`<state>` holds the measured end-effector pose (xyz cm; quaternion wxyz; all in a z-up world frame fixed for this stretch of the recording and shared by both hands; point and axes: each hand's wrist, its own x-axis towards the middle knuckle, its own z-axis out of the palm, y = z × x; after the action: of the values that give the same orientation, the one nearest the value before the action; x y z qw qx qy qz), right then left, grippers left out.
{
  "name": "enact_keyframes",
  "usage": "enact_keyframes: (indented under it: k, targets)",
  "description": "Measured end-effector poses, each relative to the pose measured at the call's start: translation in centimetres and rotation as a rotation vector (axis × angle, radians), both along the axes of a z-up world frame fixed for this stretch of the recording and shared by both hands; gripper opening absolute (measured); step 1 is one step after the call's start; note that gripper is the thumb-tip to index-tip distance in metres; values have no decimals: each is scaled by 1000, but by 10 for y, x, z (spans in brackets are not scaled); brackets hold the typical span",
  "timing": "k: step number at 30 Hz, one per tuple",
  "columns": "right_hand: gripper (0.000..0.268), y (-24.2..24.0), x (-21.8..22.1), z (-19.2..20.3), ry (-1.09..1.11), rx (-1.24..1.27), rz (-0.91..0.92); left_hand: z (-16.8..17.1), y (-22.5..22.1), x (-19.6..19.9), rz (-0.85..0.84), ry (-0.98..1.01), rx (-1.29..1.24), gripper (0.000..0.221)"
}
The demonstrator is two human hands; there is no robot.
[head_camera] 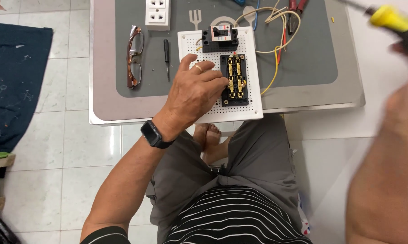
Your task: Installing and wiring a circuit breaker onto an electrical mounting board with power sockets.
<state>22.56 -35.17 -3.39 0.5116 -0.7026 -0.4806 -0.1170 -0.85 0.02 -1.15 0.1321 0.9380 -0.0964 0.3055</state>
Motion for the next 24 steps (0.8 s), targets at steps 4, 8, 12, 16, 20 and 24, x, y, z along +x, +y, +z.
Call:
enact_keyframes:
  k: [4,8,12,16,20,24]
  targets:
    - [27,43,-28,-14,361,393,-448,3,-3,-1,4,-38,41,8]
    - [14,59,-32,-28,513,530,-438,-1,-8,-5,43,13,-30,9]
    - [10,70,-31,-37,448,518,-440,4,-17,-8,59,60,-159,11]
    - [10,73,-35,-37,189,422,-377,1,-21,-9,70,102,-255,10]
    - [10,75,-38,-35,178,397,-361,-7,-30,-9,167,75,-205,9]
    - [9,75,-40,-36,154,384,-368,-10,-34,-13,260,98,-185,33]
